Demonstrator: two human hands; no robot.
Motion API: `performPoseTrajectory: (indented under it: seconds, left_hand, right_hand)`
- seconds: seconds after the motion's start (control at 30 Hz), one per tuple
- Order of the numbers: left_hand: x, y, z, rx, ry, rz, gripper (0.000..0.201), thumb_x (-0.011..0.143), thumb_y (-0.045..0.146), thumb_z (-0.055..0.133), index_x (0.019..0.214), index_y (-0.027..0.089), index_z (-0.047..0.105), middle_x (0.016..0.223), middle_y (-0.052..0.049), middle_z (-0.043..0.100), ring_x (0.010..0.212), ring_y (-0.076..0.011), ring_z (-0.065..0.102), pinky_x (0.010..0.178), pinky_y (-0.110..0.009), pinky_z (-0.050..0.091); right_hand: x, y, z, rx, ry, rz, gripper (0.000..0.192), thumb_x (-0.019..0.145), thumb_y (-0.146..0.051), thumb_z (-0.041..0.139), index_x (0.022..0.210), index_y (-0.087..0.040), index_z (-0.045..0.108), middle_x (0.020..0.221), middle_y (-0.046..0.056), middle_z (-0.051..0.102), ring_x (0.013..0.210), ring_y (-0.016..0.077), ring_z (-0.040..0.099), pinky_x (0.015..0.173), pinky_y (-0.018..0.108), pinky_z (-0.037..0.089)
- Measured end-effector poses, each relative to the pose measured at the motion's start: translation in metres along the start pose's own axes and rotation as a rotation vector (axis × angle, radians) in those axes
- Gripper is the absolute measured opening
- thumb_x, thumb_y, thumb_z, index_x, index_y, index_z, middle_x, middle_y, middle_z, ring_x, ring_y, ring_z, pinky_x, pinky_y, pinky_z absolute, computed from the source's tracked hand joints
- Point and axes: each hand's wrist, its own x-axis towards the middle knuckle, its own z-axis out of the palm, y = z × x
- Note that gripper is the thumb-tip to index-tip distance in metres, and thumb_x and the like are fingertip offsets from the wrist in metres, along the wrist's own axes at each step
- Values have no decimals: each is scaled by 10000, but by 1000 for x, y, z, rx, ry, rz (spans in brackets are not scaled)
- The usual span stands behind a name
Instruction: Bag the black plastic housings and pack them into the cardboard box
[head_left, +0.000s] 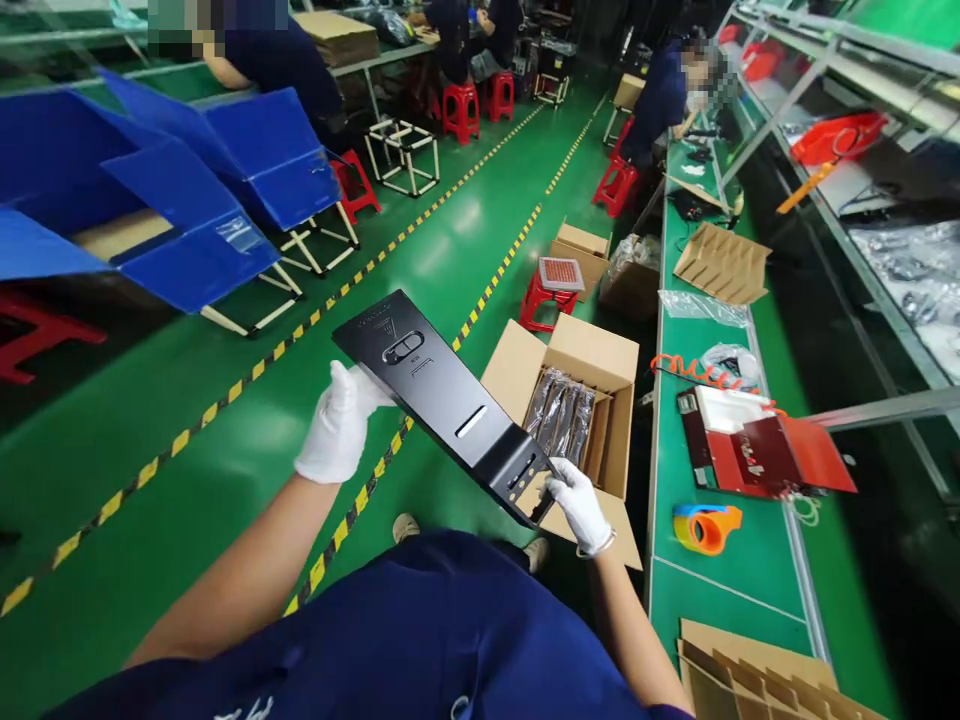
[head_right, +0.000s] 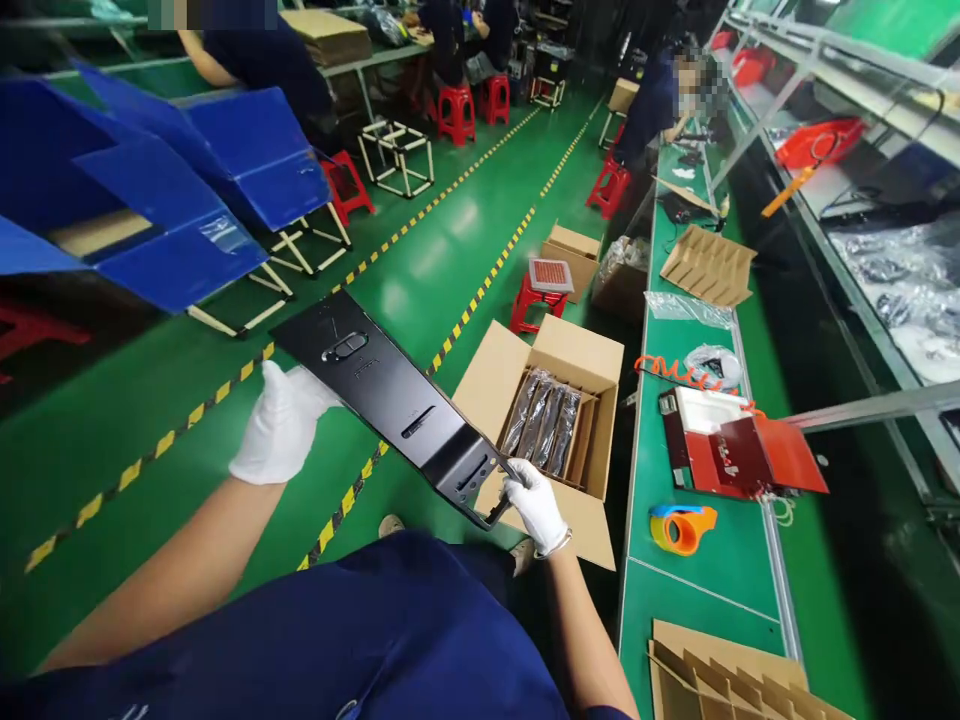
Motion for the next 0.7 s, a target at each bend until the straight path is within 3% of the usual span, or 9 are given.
performPoseTrajectory:
  seconds: [0.13,0.27,0.33,0.47,0.6,0.7]
  left_hand:
    - [32,21,-107,-57,123,-65,825,715,894,566,1081,179,752,1003,-151,786,1030,-370,730,794,-468,641]
    - [57,41,-180,-195,191,-106,773,662,877,652,1119,257,714,1184,-114,754,1162,-386,675,851,-539,629]
    - [69,47,-200,-311,224,-80,711,704,858,636,1109,278,706,1282,-84,718,1283,-373,604,941,-554,603]
    - [101,49,-225,-523,237,-94,756,755,902,480,992,228,728,1227,-114,735,1352,-384,546,1052,-598,542]
    - [154,49,-240,-554,262,-152,630,827,789,511,1003,230,742,1246,-88,740,1363,-356,547,1106,-581,505]
    - [211,55,-246,-539,299,-146,524,855,687,549,1025,231,744,1213,-48,762,1375,-356,535,1134,-576,482]
  right_hand:
    - [36,-27,93,-117,-75,-44,208,687,-362,590,808,-200,639,700,2,654,629,171,603,638,314,544]
    - [79,-47,161,-385,-29,-297,241,776,-395,590,882,-198,680,795,48,722,736,208,674,740,368,587]
    - [103,-58,180,-514,19,-534,245,816,-355,584,973,-195,683,896,85,750,817,229,715,804,404,603]
    - [156,-82,205,-684,104,-967,171,882,-266,604,1042,-211,634,1067,133,745,1010,249,738,904,446,614]
    - [222,-100,236,-753,240,-1154,182,912,-231,626,1092,-235,597,1134,143,725,1050,262,738,898,467,629]
    - [285,-113,270,-670,311,-1165,276,912,-247,640,1182,-236,584,1188,158,708,1087,283,726,933,490,617]
